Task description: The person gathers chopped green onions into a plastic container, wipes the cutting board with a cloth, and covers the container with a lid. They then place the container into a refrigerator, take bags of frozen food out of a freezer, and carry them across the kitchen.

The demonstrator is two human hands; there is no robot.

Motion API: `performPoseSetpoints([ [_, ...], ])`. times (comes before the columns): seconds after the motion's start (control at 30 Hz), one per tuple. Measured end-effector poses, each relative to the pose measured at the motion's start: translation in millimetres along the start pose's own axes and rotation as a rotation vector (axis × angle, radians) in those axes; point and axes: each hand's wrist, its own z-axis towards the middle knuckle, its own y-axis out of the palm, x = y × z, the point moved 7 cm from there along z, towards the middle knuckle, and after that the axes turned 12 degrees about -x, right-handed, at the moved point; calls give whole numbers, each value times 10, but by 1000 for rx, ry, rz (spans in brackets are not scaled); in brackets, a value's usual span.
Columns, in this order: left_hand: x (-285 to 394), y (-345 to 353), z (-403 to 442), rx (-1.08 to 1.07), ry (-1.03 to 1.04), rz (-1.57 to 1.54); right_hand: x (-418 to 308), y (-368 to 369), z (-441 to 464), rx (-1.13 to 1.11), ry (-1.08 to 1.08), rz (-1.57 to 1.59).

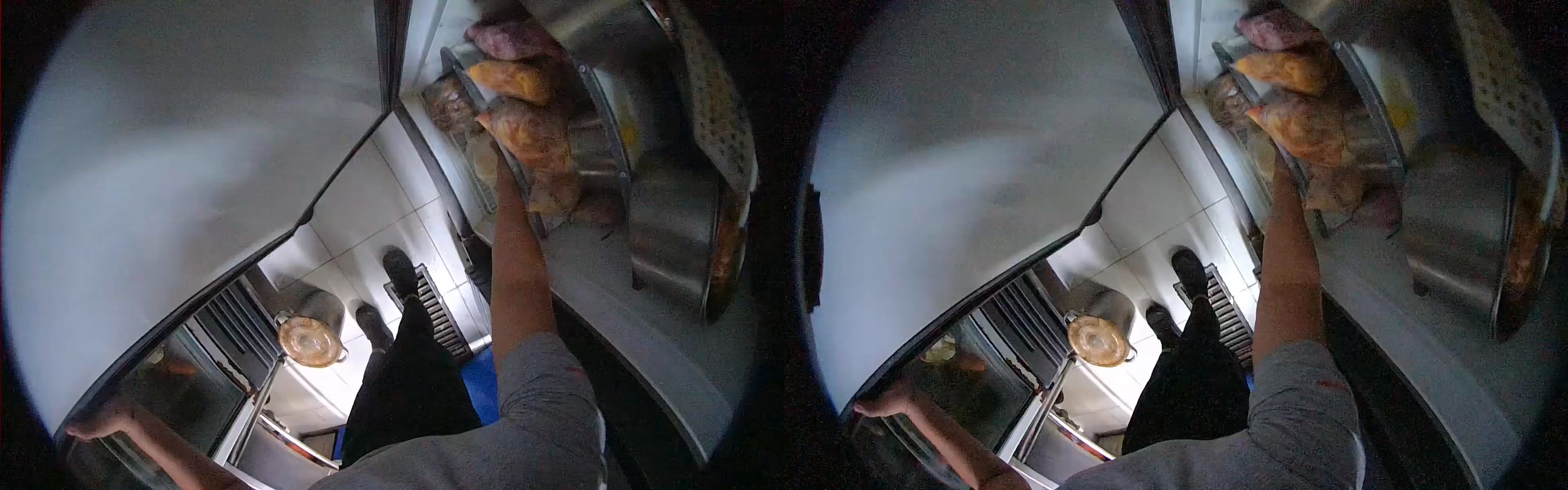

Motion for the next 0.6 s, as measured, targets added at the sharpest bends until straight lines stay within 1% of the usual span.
performPoseSetpoints([
  [0.03,-25,36,16,2,-59,-70,46,-29,-190,9,-10,-7],
  [0.07,-79,68,11,11,-120,-146,29,-49,-340,75,31,-584],
  [0.1,-106,94,0,10,-132,-147,-10,-23,-457,142,74,-1163],
  [0.17,-82,151,7,-78,-49,-114,-28,137,-664,277,169,-2319],
  [0.2,-125,122,31,-77,-58,-114,-20,219,-774,350,223,-2895],
  [0.23,-198,69,89,-79,-72,-132,-130,116,-848,351,217,-2901],
  [0.3,-365,-49,241,-82,-98,-168,-262,-253,-945,-302,-215,-2879],
  [0.33,-438,-112,298,-83,-111,-186,-350,-476,-1066,-415,-260,-2874],
  [0.37,-480,-149,316,-83,-124,-205,-488,-842,-1155,-412,-181,-3024],
  [0.4,-478,-103,282,-79,-128,-206,-648,-1279,-1208,-433,-96,-3243],
  [0.43,-432,20,212,-72,-114,-194,-791,-1689,-1208,-519,-57,-3461],
  [0.47,-370,129,153,-68,-96,-181,-698,-1696,-1236,-525,-56,-3456],
  [0.5,-320,194,127,-71,-87,-180,-651,-1737,-1271,-267,165,-2943],
  [0.53,-338,268,87,-87,-178,-220,-557,-1827,-1381,-59,325,-2401],
  [0.57,-345,355,6,-106,-274,-254,-381,-1731,-1522,-48,341,-2394],
  [0.6,-246,490,-164,-112,-257,-111,-58,-1479,-1619,-290,312,-2630],
])
